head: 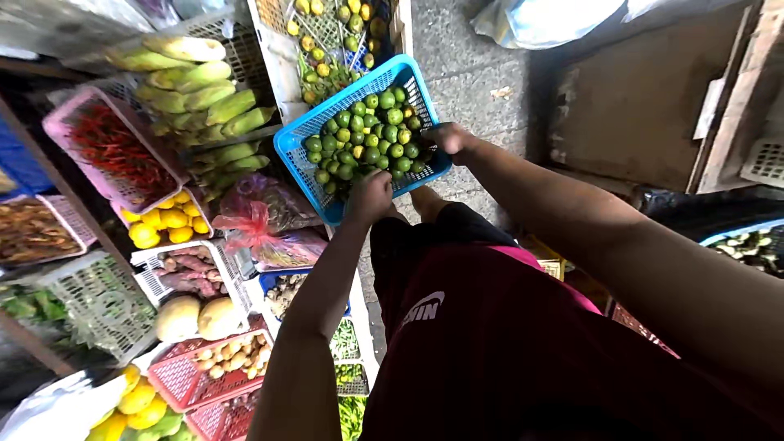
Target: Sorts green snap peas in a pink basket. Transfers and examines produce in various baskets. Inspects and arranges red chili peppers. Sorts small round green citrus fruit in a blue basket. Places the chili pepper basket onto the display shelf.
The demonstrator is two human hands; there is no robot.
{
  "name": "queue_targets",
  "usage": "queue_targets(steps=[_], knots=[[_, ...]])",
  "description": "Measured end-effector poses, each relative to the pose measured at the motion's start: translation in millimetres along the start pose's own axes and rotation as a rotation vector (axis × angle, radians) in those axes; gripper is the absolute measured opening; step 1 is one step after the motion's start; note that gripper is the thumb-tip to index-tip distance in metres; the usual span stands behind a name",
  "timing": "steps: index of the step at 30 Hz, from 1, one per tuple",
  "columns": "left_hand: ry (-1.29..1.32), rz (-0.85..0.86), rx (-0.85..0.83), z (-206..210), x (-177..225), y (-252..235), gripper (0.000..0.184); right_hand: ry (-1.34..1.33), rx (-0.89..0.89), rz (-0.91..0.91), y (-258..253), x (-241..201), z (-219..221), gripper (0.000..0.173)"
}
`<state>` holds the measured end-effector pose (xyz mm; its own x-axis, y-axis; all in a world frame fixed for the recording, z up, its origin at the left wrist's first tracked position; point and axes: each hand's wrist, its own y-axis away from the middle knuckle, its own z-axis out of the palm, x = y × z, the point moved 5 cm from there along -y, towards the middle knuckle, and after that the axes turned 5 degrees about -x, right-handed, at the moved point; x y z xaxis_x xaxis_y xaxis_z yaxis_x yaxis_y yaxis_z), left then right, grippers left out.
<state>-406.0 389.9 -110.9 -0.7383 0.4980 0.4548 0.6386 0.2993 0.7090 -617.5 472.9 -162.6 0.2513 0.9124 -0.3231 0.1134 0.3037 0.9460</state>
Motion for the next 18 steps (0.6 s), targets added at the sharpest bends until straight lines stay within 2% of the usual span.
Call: queue_targets(steps=[2, 5, 11, 18], knots=[[-0.073, -0.146, -0.114, 14.1, 10.2, -16.5, 0.029, -0.007, 0.001, -0.004, 2.4, -2.6, -0.3, 0.039], [-0.103, -0.264, -0.119, 24.9, 17.8, -25.5, 0.041, -0.001, -0.009, -0.020, -0.7, 0.2, -0.4, 0.038], [0.006, -0.246, -0.126, 39.6, 5.8, -30.5, 0.048, -0.020, -0.005, -0.018, -3.7, 3.7, -1.4, 0.037], [-0.029, -0.295, -0.150, 19.5, 9.4, -32.5, 0.039, -0.083, -0.064, -0.050, 3.7, -2.1, -3.1, 0.044]])
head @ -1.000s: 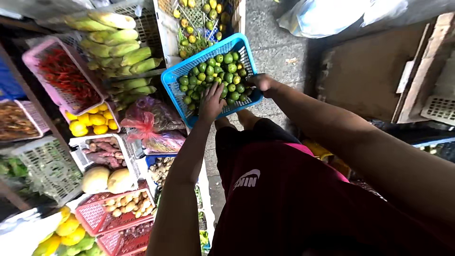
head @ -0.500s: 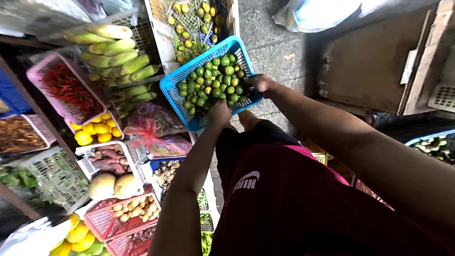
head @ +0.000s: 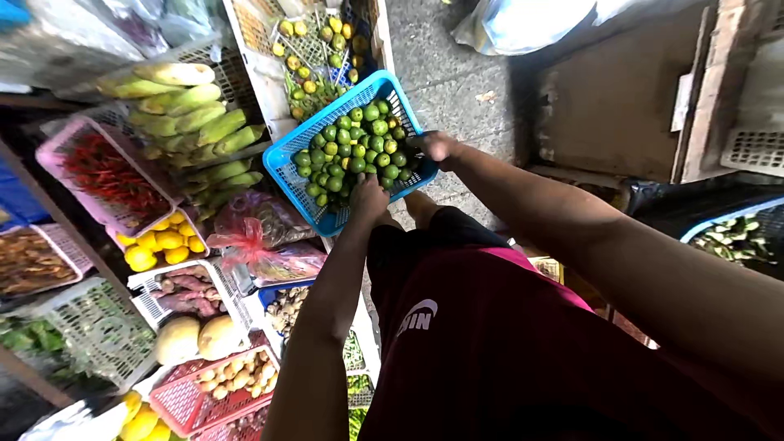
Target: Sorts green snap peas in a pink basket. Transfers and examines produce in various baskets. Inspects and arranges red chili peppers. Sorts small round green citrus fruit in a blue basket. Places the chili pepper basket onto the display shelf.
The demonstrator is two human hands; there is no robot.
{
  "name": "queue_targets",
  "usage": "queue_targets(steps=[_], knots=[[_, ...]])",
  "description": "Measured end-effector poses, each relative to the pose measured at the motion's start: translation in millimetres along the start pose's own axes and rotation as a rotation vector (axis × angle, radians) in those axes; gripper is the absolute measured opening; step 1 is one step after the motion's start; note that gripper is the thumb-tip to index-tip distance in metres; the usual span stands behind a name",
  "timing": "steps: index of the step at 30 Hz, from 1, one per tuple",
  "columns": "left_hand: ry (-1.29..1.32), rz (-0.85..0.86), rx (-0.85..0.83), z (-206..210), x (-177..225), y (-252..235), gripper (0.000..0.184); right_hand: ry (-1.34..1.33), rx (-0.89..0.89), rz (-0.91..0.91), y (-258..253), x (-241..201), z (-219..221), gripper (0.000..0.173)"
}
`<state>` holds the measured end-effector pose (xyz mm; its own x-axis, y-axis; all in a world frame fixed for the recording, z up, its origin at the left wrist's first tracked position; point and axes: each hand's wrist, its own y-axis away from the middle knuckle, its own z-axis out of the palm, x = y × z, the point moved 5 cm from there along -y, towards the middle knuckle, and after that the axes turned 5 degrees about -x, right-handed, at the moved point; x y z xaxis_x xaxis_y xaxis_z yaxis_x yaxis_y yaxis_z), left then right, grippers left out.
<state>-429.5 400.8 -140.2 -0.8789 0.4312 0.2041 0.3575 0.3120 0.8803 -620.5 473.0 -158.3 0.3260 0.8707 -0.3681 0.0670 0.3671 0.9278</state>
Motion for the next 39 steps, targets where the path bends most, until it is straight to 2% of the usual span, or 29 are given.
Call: queue_targets(steps=[3, 6, 9, 11, 13, 15, 16, 18, 20, 22, 25, 27, 30, 32, 34, 37, 39], knots=[[0.190, -0.003, 0.028, -7.9, -6.7, 9.5, 0.033, -0.028, -0.019, -0.008, 0.8, 3.0, -0.7, 0.045], [0.574, 0.075, 0.207, -58.1, -22.2, 23.3, 0.031, -0.039, -0.012, -0.027, -4.8, 4.2, -4.0, 0.046], [0.949, 0.172, 0.440, -118.0, -31.7, 33.5, 0.052, -0.036, -0.027, -0.035, -4.4, 10.3, -3.0, 0.046], [0.844, 0.172, 0.517, -138.7, -23.3, 33.4, 0.059, -0.016, -0.018, -0.042, -3.5, 10.0, -3.0, 0.047], [0.473, 0.241, 0.412, -127.0, 9.9, 32.0, 0.052, 0.007, -0.005, -0.042, -2.5, 9.6, -4.4, 0.047], [0.083, 0.400, 0.300, -84.3, 49.4, 19.3, 0.043, -0.009, -0.008, -0.032, 1.1, 5.6, -5.3, 0.047], [-0.084, 0.464, 0.291, -57.0, 61.8, 8.1, 0.044, -0.019, -0.015, -0.031, 3.7, 4.2, -4.1, 0.046], [-0.284, 0.467, 0.332, -13.7, 65.9, -15.5, 0.052, -0.047, -0.027, -0.045, 5.6, 2.6, -0.9, 0.046], [-0.311, 0.431, 0.415, -0.1, 64.2, -27.3, 0.054, -0.070, -0.019, -0.061, 5.2, 1.1, -5.3, 0.045], [-0.311, 0.401, 0.461, -0.3, 61.2, -26.0, 0.046, -0.082, -0.026, -0.059, 6.9, 2.9, -7.5, 0.040], [-0.326, 0.413, 0.412, -15.0, 49.8, -13.4, 0.029, -0.054, -0.057, -0.032, 9.6, 1.6, -9.7, 0.038], [-0.340, 0.392, 0.338, -28.2, 31.4, 2.2, 0.026, -0.040, -0.087, -0.014, 8.5, 3.6, -13.8, 0.041], [-0.368, 0.261, 0.234, -46.8, 2.0, 29.6, 0.029, -0.066, -0.148, -0.014, 8.5, 6.4, -17.0, 0.043], [-0.334, 0.230, 0.251, -52.1, 11.7, 37.9, 0.026, -0.076, -0.168, -0.033, 11.5, 7.5, -25.0, 0.043], [-0.194, 0.241, 0.204, -47.1, 36.1, 34.0, 0.029, -0.127, -0.194, -0.047, 14.0, 8.9, -25.3, 0.044], [0.005, 0.179, 0.102, -17.4, 69.5, 1.9, 0.040, -0.286, -0.164, -0.028, 19.7, 14.0, -26.8, 0.045], [0.046, 0.146, 0.129, -1.3, 83.1, -14.3, 0.041, -0.377, -0.098, -0.013, 23.7, 19.6, -29.5, 0.044]])
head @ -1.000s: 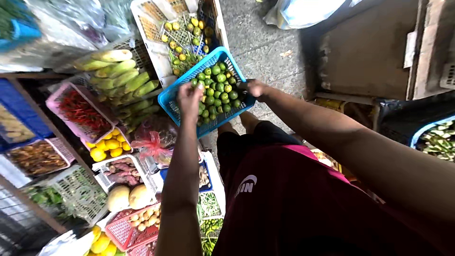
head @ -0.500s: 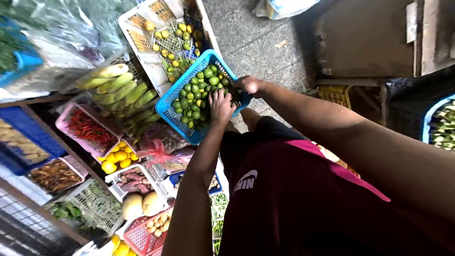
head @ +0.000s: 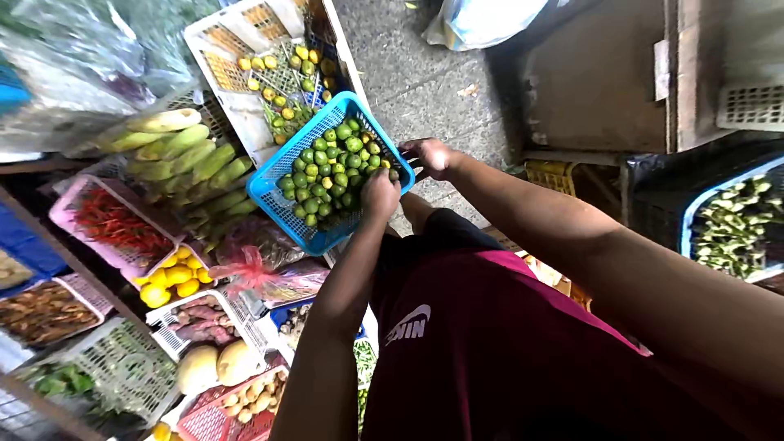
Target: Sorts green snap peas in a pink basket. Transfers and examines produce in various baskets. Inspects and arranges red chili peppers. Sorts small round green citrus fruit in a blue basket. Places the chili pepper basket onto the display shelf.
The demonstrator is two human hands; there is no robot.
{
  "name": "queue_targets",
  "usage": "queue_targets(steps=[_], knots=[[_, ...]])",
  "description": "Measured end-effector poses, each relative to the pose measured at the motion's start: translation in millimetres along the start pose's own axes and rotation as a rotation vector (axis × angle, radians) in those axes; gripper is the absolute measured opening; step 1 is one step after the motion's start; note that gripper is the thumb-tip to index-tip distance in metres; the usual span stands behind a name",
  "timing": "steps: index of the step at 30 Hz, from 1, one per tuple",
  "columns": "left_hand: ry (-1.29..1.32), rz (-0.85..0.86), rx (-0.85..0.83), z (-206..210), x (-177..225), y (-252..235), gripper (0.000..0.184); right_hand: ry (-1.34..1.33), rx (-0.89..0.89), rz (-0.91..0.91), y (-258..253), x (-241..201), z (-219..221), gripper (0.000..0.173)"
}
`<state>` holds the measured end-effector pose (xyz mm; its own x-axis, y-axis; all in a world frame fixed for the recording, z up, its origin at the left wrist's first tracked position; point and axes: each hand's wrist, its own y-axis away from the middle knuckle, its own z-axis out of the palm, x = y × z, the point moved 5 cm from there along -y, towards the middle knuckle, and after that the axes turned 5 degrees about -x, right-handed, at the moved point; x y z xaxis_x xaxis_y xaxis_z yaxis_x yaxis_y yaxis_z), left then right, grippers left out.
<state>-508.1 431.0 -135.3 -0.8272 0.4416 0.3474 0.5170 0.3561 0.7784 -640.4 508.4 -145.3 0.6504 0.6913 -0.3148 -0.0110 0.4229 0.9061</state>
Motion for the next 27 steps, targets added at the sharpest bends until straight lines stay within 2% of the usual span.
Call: queue_targets(steps=[5, 10, 12, 15, 17, 21, 22, 24, 26, 27], knots=[[0.086, -0.149, 0.072, 3.1, 13.7, 2.3, 0.046, -0.183, 0.137, -0.025, 7.5, 21.0, -4.8, 0.047], [0.242, -0.215, 0.120, 9.8, 13.5, 4.0, 0.047, -0.217, 0.151, -0.014, 11.2, 21.3, -4.8, 0.045], [0.259, -0.212, 0.152, 11.6, 7.2, 1.5, 0.049, -0.208, 0.136, -0.008, 10.5, 19.8, -4.4, 0.044], [0.214, -0.134, 0.112, 7.1, 3.8, 1.7, 0.041, -0.197, 0.132, -0.010, 8.2, 20.0, -6.2, 0.043], [0.304, -0.075, 0.095, -9.8, -1.3, 6.3, 0.039, -0.195, 0.123, -0.019, 7.6, 20.0, -6.5, 0.042], [0.883, 0.056, 0.235, -88.7, -25.0, 12.9, 0.047, -0.183, 0.103, -0.051, 8.2, 18.4, -6.7, 0.041], [0.940, 0.055, 0.280, -108.3, -30.9, 11.8, 0.048, -0.186, 0.111, -0.053, 8.7, 19.6, -6.4, 0.041], [0.831, 0.054, 0.334, -128.0, -35.8, -0.5, 0.042, -0.196, 0.119, -0.052, 8.4, 20.4, -6.2, 0.040], [0.467, 0.080, 0.238, -117.1, -24.6, -21.1, 0.032, -0.200, 0.124, -0.048, 8.6, 19.1, -5.7, 0.039], [0.267, 0.074, 0.169, -102.1, -15.9, -30.6, 0.034, -0.198, 0.123, -0.044, 9.8, 18.5, -4.6, 0.039]])
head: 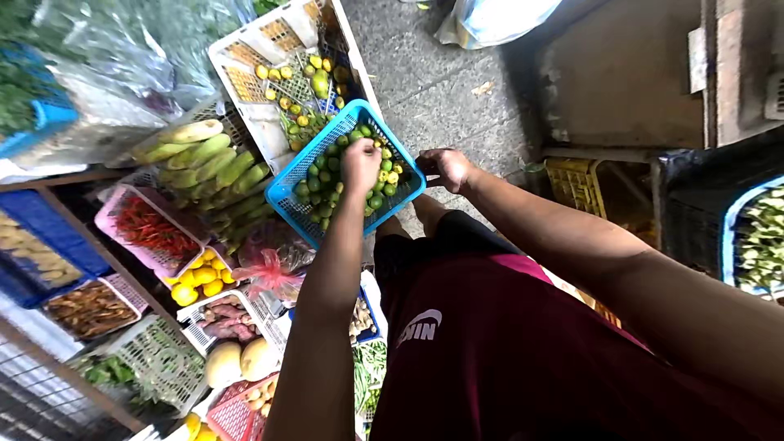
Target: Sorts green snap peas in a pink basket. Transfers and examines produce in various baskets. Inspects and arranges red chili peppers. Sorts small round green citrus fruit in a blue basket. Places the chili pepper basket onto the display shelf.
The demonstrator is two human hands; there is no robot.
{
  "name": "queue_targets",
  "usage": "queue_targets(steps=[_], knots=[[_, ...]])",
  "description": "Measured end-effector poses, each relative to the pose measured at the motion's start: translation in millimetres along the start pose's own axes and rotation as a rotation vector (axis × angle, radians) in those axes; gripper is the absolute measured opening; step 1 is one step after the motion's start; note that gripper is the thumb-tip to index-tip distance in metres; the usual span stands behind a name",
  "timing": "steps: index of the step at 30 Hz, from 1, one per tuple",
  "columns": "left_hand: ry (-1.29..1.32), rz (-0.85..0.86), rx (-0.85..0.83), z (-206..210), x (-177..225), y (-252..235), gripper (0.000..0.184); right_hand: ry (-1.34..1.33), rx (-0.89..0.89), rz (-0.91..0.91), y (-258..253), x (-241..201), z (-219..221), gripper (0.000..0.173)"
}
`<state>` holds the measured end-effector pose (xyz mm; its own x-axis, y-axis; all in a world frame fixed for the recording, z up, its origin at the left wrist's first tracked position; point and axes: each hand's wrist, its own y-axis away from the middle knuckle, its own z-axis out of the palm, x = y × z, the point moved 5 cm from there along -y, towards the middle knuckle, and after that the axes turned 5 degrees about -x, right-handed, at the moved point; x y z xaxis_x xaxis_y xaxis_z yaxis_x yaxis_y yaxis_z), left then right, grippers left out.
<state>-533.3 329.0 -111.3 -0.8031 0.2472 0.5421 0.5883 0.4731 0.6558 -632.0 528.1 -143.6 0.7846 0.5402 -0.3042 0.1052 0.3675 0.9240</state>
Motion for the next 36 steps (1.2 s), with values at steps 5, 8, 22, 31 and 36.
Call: queue_targets(steps=[5, 8, 22, 31, 36], knots=[[-0.353, -0.041, -0.043, 47.4, -0.4, -13.3, 0.041, 0.012, -0.010, -0.009, 3.0, -2.6, 2.1, 0.035], [0.053, -0.085, 0.109, 15.1, -19.6, -8.4, 0.041, 0.003, -0.011, -0.012, 3.1, -2.9, 2.0, 0.034], [-0.786, 0.457, -0.128, 83.5, -21.8, 26.3, 0.026, 0.019, 0.006, 0.001, 3.6, -6.3, 4.1, 0.037], [-0.915, 0.266, -0.109, 90.9, -6.1, 25.1, 0.034, 0.196, -0.013, -0.038, 0.0, -8.5, 10.5, 0.032], [-0.979, 0.294, -0.121, 87.1, -6.5, 19.4, 0.033, 0.283, -0.029, -0.024, -3.8, -13.3, 16.2, 0.033]])
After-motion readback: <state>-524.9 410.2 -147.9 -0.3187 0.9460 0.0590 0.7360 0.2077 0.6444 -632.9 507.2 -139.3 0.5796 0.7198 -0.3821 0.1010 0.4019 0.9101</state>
